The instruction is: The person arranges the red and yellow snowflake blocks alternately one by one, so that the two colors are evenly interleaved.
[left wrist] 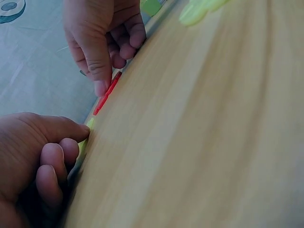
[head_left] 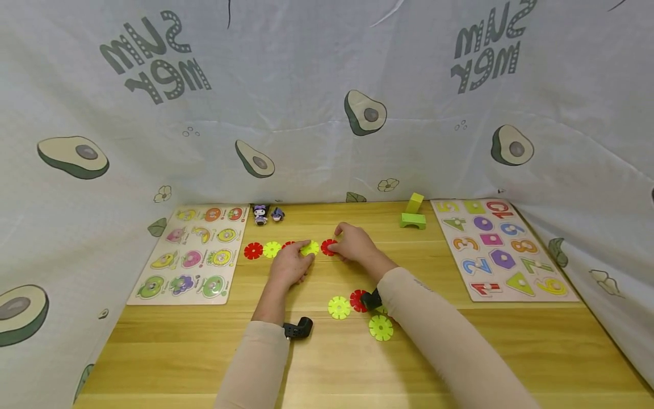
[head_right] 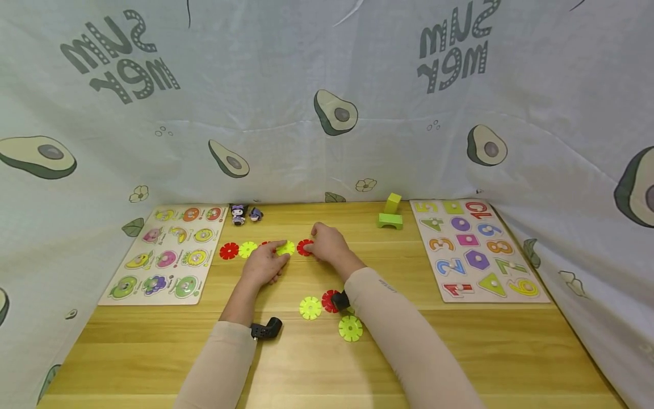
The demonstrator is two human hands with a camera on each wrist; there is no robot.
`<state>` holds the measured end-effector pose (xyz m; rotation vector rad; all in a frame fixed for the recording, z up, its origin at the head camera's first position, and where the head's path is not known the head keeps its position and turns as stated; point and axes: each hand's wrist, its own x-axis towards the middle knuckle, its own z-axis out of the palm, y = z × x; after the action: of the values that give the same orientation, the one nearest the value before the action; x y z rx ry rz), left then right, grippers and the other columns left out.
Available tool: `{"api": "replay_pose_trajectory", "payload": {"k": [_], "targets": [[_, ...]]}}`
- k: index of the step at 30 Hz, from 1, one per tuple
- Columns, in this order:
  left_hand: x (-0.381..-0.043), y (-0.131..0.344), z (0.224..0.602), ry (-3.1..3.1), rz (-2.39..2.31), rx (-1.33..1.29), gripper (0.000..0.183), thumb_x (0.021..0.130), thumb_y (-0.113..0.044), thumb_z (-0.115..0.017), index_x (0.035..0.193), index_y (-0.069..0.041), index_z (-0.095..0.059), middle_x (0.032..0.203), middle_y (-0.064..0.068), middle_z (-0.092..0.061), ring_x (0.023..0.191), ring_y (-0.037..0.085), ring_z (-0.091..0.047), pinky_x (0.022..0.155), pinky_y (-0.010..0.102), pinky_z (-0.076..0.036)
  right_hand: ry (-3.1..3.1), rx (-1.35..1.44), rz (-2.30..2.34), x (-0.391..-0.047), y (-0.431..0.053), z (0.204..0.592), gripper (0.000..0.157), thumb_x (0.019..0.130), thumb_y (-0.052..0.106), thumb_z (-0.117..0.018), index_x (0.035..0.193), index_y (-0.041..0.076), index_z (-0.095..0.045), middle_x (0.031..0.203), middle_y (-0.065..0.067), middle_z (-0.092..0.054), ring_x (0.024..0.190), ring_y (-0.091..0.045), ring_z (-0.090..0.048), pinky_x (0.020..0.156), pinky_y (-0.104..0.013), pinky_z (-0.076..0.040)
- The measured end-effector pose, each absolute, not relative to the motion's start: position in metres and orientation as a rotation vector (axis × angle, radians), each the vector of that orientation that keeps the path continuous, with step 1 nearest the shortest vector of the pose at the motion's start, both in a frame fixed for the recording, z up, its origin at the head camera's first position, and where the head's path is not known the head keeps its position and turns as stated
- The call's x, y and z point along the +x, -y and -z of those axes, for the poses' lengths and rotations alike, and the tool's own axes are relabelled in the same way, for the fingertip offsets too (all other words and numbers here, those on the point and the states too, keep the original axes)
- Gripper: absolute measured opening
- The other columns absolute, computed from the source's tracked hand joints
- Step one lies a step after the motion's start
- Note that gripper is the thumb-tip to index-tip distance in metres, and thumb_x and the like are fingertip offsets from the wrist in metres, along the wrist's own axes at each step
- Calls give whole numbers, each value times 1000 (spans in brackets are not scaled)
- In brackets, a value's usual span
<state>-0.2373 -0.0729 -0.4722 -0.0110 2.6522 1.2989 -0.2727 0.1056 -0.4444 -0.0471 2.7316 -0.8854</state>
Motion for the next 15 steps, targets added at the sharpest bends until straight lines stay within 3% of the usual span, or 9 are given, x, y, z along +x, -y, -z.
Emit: {"api": "replay_pose_trajectory", "payload": {"k": [8, 15], "targets": [[-239, 74, 475, -2663, -1295, -12, 43, 89, -32, -61, 131, -25, -53, 48, 5, -54, 35, 18, -50, 34, 29, -43, -2762, 4, 872, -273, -104, 450, 41, 79, 35, -73, 104, 10, -52, 62, -4, -59, 48, -17, -57, 47, -26, -44], [-239, 73, 476, -2645, -1312, -9, 45, 89, -33, -61, 132, -26, -52, 49, 5, -55, 36, 18, -50, 35, 29, -44, -2788, -75, 931, -269, -112, 454, 41, 81, 41, -69, 106, 12, -54, 72, -4, -57, 58, -18, -52, 54, -27, -42]]}}
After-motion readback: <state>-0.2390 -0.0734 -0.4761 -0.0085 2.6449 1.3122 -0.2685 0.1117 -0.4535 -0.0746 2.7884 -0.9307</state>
